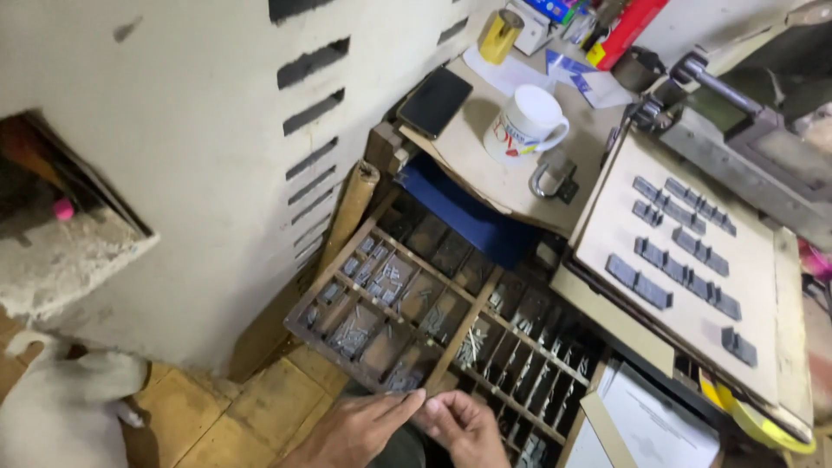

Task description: The person organizes small metal printing blocks by hand, selecting them from a wooden tray and arranging them in rows on a board.

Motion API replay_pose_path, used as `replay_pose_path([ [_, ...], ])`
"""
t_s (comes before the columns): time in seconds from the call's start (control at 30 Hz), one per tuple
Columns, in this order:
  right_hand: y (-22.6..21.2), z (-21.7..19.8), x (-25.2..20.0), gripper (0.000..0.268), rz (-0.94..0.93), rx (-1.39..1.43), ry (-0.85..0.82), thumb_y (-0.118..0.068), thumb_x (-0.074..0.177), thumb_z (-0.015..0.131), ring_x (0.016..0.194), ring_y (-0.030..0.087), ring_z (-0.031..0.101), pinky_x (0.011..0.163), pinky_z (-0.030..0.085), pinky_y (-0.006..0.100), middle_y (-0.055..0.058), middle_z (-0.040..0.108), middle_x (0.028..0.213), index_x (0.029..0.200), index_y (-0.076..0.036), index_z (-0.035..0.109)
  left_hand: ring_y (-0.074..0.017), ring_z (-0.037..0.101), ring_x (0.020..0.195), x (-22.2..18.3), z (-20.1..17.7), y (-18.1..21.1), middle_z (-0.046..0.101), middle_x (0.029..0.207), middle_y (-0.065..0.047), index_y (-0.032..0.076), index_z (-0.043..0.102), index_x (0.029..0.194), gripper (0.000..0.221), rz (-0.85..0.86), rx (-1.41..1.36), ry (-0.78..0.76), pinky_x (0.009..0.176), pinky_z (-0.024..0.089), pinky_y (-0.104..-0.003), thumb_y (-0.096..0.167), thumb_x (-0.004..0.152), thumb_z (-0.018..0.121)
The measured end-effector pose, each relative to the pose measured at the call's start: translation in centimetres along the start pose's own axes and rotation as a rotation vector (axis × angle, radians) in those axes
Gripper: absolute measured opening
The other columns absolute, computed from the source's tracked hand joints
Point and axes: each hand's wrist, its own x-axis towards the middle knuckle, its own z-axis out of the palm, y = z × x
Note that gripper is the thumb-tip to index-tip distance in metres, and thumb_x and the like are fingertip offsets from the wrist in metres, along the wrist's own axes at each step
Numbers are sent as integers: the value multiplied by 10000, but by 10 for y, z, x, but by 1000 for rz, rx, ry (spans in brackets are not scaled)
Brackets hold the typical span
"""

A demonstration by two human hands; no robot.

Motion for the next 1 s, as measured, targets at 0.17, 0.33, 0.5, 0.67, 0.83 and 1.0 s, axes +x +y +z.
replay_pose_path([
  [0.17,-21,32,15,176,82,-24,-41,-135,965,718,681,187,646,686,557,320,113,725,751,891,16,770,-369,698,1097,-1,5,-15,653,1306,-232,10,379,1560,787,-175,33,61,839,596,-460,577,1041,545],
  [0.33,-21,46,38,181,140,-98,-87,-215,942,722,773,177,703,698,646,316,88,760,870,937,-41,774,-216,732,707,-10,47,-71,775,1038,-71,88,528,1484,601,-213,193,313,559,641,-368,117,925,746],
  [0.5,-38,36,87,354,-147,-565,-253,-420,1004,502,739,126,711,656,659,285,17,757,925,1048,-163,743,-89,819,1103,5,21,-62,833,1200,25,240,766,1273,412,-691,-353,468,1039,631,-250,246,862,787],
  [0.67,-78,32,217,271,-231,-985,217,-390,1065,460,535,94,541,525,509,228,-1,631,787,1072,-194,647,-190,798,1074,6,8,-54,816,1162,-39,175,769,1247,360,-464,-392,482,1011,689,-350,108,896,728],
  [0.83,-86,28,311,528,-174,-1241,215,-566,1042,325,1203,326,638,1055,435,534,106,719,1222,1478,-369,549,-164,832,1056,17,-10,-38,859,1121,-41,158,830,1152,285,-519,-470,561,960,710,-284,136,876,761],
  [1.0,-58,15,332,11,-767,-1472,258,-169,849,616,716,383,667,626,504,530,122,653,720,849,-175,626,-121,828,870,29,-34,-14,843,964,-69,49,839,934,110,-185,-232,732,862,653,-245,117,853,811],
])
